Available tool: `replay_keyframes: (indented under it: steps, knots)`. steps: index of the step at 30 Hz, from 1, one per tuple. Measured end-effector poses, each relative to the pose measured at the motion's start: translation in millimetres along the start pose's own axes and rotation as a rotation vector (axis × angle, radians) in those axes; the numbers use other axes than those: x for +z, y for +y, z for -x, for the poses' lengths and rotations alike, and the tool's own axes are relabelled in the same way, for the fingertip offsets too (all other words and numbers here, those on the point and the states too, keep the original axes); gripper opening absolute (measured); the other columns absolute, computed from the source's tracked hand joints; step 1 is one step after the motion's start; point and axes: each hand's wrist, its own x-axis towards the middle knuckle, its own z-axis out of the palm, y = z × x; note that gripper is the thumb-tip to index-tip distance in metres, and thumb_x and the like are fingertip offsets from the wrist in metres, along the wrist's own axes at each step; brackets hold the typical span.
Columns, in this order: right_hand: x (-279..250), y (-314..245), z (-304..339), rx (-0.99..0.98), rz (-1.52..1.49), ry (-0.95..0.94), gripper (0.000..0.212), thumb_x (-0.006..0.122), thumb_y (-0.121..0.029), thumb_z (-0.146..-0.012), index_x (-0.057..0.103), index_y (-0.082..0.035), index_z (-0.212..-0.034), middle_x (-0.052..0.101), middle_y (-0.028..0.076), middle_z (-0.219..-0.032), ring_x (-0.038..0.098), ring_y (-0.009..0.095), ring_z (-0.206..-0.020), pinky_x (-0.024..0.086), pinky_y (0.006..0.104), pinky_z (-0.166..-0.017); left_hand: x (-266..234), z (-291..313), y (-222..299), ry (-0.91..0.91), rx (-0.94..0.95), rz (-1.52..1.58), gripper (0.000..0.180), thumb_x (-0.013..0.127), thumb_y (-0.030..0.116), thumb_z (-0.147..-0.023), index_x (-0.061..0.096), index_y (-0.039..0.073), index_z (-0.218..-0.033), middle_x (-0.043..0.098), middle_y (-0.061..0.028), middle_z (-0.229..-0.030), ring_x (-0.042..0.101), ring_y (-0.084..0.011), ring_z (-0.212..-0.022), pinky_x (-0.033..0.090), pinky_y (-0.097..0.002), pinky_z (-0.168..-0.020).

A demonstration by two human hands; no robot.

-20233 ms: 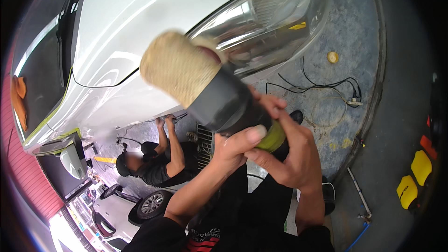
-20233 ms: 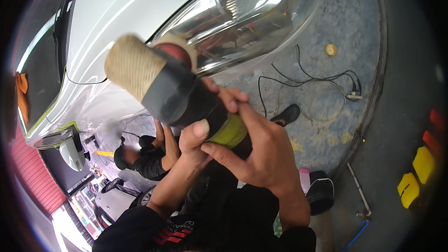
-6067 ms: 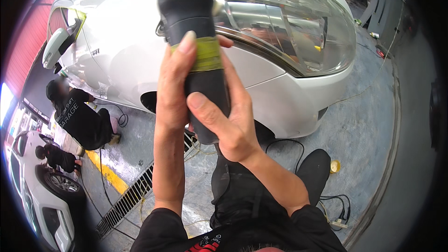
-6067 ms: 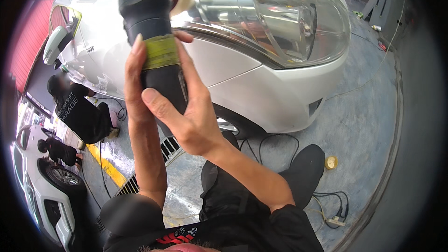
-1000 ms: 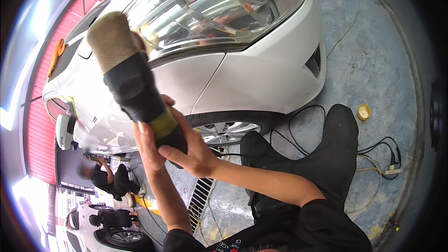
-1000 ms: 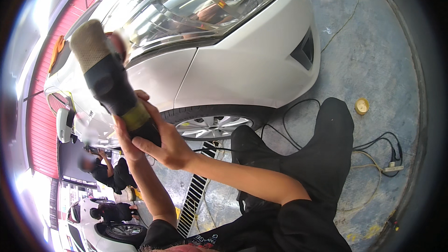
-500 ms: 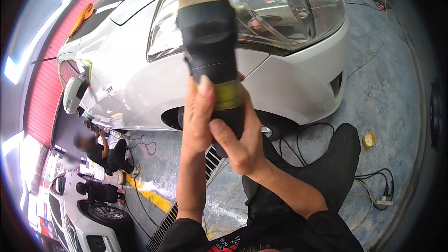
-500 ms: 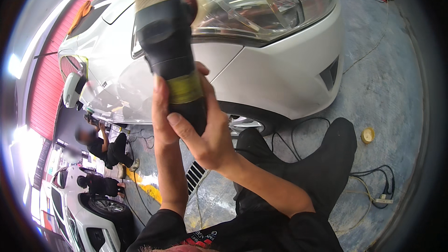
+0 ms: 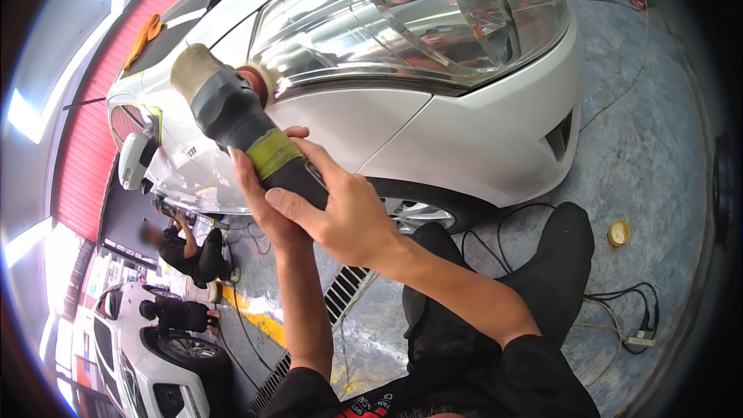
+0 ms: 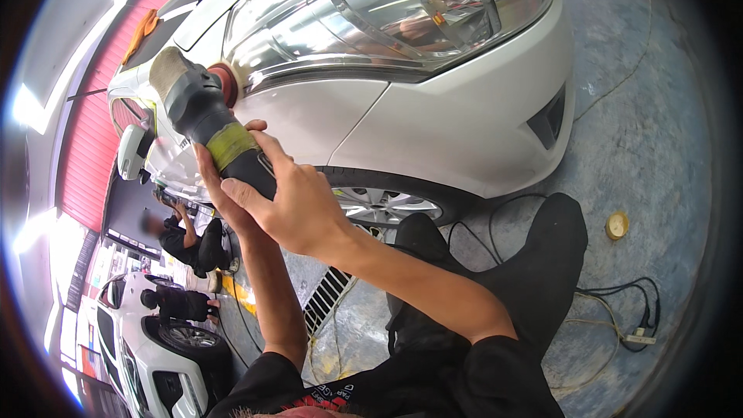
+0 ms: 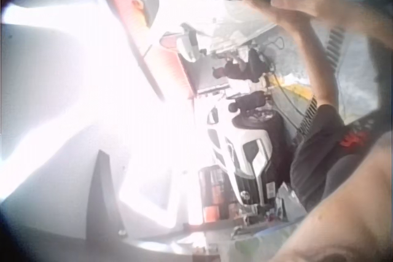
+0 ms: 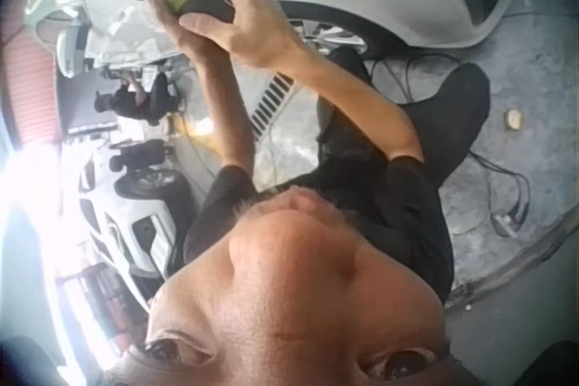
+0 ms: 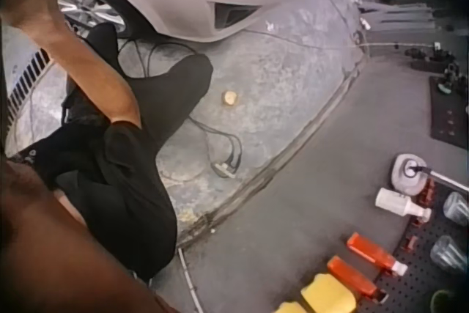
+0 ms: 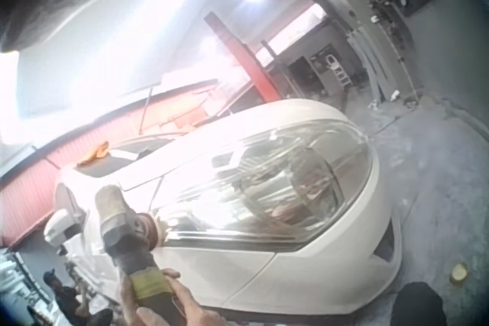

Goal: The person uses a rotary polisher with a buffing pad to polish the front bumper and headlight area of a white car. They move the tool in circular and sweeping motions across the surface, occasionally pausing to touch the area with their hand.

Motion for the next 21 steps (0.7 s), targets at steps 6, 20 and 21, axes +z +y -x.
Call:
replay_keyframes:
  steps: [6, 20, 21]
  knots:
    - [-23, -11, 23, -0.123, -0.125, 0.145, 0.073, 0.072, -0.033, -0.105, 0.04, 0.005, -0.159, 0.07, 0.024, -0.129, 0.07, 0.031, -0.119, 0.055, 0.0394, -0.102, 51, 7, 4, -0.193, -0.074, 0.067, 0.061, 0.032, 0.053, -0.117, 0.055, 0.0, -0.136, 0.072, -0.0191, -0.122, 0.07, -0.0153, -0.087, 0.059, -0.0297, -0.073]
    - [-23, -34, -10, 0.058, -0.027, -0.02, 0.07, 0.07, -0.036, -0.105, 0.043, 0.002, -0.157, 0.074, 0.027, -0.121, 0.076, 0.036, -0.113, 0.056, 0.042, -0.099, 30, -18, 17, -0.098, 0.016, -0.038, 0.059, 0.036, 0.052, -0.117, 0.049, 0.001, -0.144, 0.072, -0.0251, -0.121, 0.072, -0.0173, -0.087, 0.062, -0.0305, -0.072]
    - [-24, -37, -13, 0.099, -0.011, -0.056, 0.07, 0.07, -0.036, -0.104, 0.044, 0.002, -0.157, 0.075, 0.027, -0.119, 0.077, 0.037, -0.111, 0.057, 0.0426, -0.098, 29, -20, 16, -0.067, 0.027, -0.035, 0.058, 0.036, 0.051, -0.117, 0.048, 0.002, -0.145, 0.072, -0.0256, -0.121, 0.073, -0.0177, -0.088, 0.062, -0.0306, -0.073]
